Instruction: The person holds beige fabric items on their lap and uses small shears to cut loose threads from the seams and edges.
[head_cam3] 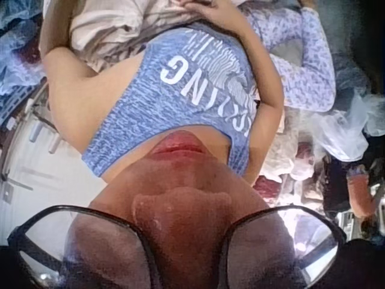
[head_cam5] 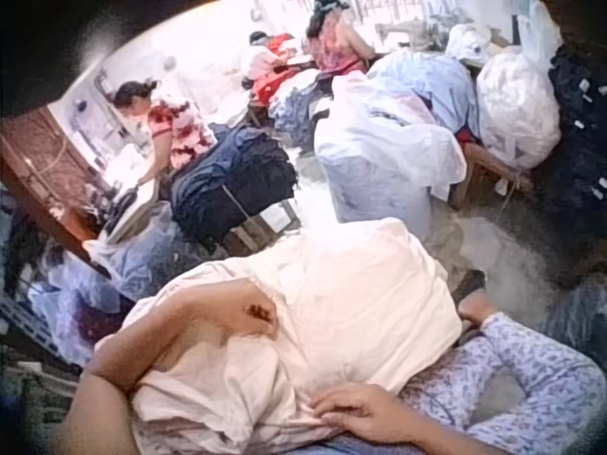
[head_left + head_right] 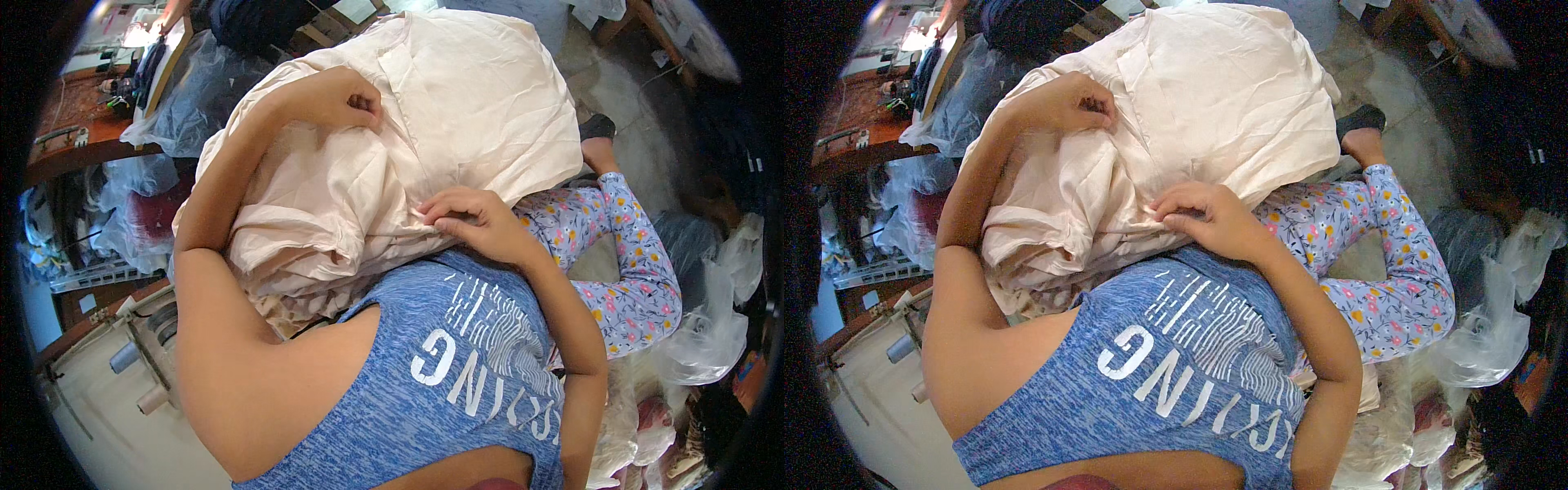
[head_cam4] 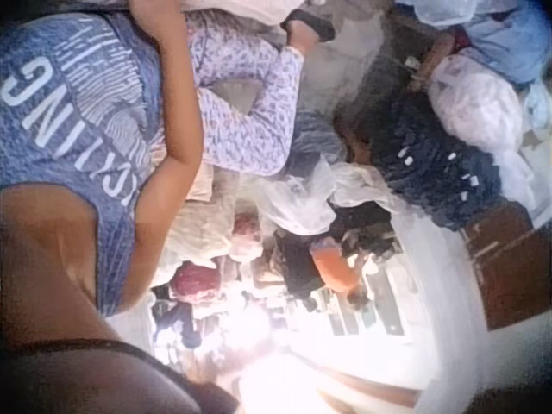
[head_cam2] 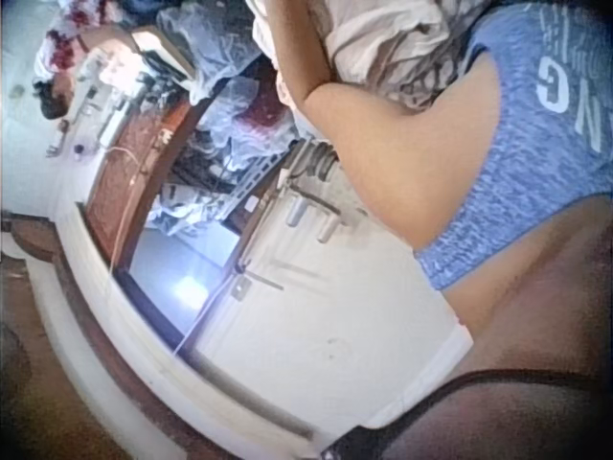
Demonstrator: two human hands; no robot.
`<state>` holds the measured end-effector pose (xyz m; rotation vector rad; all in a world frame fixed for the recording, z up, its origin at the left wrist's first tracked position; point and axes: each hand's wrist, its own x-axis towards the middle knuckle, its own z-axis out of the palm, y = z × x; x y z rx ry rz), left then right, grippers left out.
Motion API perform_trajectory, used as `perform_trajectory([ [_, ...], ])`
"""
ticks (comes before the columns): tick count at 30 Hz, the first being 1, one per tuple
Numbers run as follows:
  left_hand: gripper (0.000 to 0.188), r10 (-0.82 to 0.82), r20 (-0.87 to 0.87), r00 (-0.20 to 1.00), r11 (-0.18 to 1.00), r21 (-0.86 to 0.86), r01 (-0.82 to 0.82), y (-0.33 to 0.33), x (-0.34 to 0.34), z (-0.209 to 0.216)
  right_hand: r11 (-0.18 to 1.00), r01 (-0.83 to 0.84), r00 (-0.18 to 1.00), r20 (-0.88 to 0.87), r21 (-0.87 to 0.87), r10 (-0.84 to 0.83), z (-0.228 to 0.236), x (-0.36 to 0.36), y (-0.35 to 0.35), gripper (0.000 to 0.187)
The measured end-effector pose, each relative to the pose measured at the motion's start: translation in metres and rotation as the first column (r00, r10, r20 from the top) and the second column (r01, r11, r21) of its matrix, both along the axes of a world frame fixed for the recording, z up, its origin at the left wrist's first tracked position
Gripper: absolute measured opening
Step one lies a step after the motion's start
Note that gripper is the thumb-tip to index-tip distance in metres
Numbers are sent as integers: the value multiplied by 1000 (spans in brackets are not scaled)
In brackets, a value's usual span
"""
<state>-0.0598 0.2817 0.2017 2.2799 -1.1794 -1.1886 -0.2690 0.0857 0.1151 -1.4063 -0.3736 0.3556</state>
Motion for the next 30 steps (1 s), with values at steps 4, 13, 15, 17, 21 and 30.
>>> perform_trajectory([
  [4,13,338,-151,929,936,-50,-349,14,2,-23,995,21,967,-254,102,5,0,2,-4,13],
  [13,16,520,-502,691,822,77,-564,-4,-2,-33,992,63,957,-290,110,-29,-10,-2,-3,13],
  [15,16,533,-517,669,801,55,-596,-5,-4,-31,992,64,958,-284,105,-32,-10,-2,-4,13],
  [17,15,530,-501,685,816,79,-573,-11,-5,-22,993,63,962,-272,98,-34,-8,-1,-5,13],
  [21,14,510,-517,688,814,33,-579,-8,-2,-32,993,62,963,-268,99,-34,-7,-1,-4,13],
  [30,20,499,-404,767,857,100,-505,-9,-7,-26,989,66,960,-278,131,-27,-8,-1,-4,13],
])
